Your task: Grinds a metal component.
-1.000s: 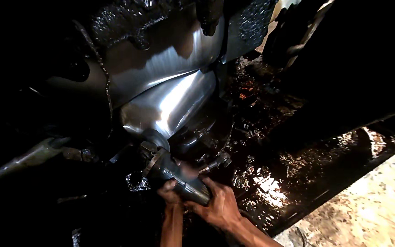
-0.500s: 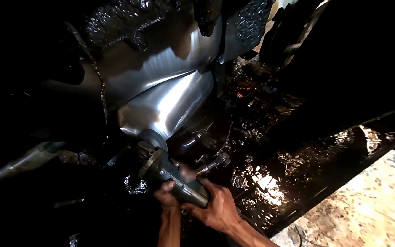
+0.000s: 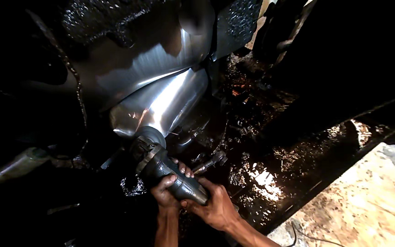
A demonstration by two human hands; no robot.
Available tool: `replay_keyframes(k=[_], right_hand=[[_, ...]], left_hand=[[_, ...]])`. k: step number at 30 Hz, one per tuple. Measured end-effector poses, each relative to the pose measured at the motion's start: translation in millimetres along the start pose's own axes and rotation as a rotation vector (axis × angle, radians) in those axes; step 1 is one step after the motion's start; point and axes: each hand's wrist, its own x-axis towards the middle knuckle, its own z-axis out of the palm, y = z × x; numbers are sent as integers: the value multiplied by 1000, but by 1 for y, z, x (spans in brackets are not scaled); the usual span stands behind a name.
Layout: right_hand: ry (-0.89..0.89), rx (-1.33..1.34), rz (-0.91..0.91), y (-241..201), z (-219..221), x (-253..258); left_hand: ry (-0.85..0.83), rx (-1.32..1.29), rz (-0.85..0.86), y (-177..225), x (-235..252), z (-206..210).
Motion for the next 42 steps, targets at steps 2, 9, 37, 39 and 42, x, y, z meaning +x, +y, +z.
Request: replay_keyframes(k=[2,9,37,39,42], right_hand=[[-25,30,17,0,-1,0],[-53,105,50,0,-4,0],[-52,214,21,4,-9,5],[-50,222,22,4,-10,6],[-48,224,28,4,-9,7]], left_hand=[[30,23,-4,0,0,2],[58,73,-17,0,0,5],[177,168,-56,-3,7,23],[169,175,-55,-4,8,23],[176,182,-54,-3,9,24]])
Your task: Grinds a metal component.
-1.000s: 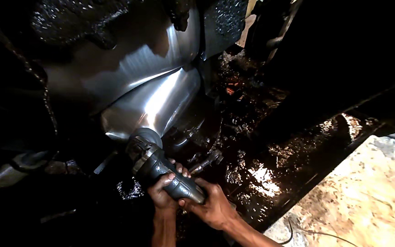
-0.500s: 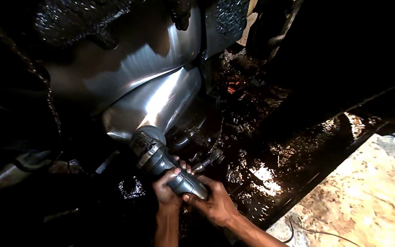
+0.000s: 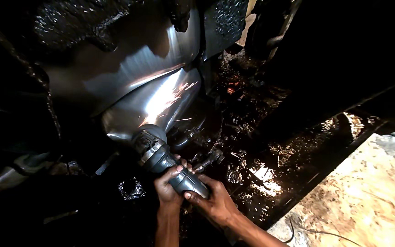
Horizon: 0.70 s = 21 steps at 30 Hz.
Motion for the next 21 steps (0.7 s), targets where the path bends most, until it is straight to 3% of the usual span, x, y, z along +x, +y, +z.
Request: replay_keyframes(k=[21], right_hand=[[6,70,-3,1,-5,5]], left_hand=[[44,34,-32,-1,6,11]])
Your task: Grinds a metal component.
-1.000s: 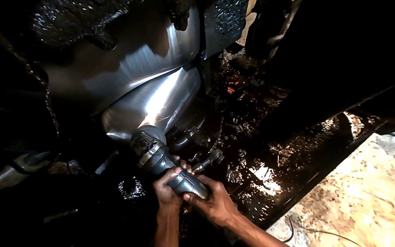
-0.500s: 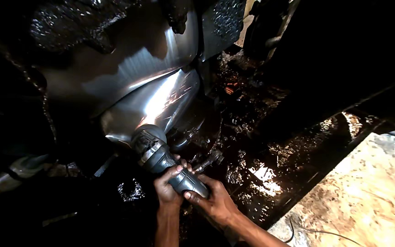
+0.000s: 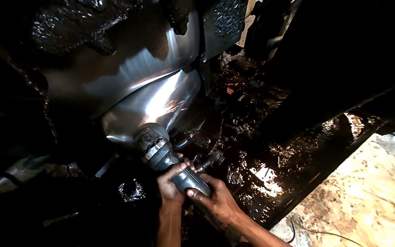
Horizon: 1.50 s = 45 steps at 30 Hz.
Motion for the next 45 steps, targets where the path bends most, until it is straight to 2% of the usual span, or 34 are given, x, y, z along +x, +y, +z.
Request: replay_keyframes(k=[34,45], right_hand=[[-6,98,11,-1,-7,10],[-43,205,55,-3,-9,14]], left_hand=[[40,66,-26,4,9,19],[113,161,-31,6,11,29]])
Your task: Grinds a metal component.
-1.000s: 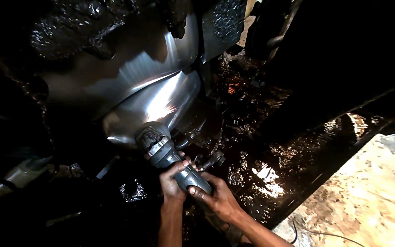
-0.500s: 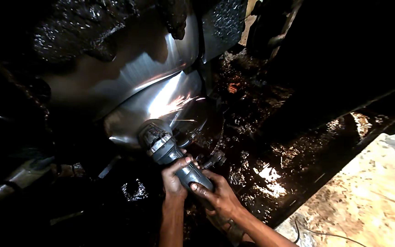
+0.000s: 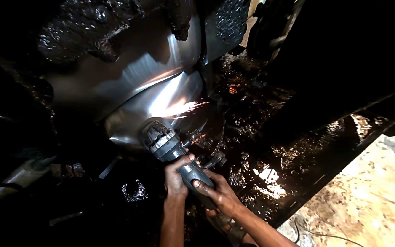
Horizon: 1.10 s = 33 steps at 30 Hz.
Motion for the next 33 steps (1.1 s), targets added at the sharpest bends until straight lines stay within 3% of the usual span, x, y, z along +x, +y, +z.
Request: replay_keyframes(k=[16,33], right_hand=[[-61,200,145,-7,-1,1],[-82,270,155,-6,-3,2]], left_hand=[[65,120,-14,6,-2,12],[83,206,-24,9,-3,21]])
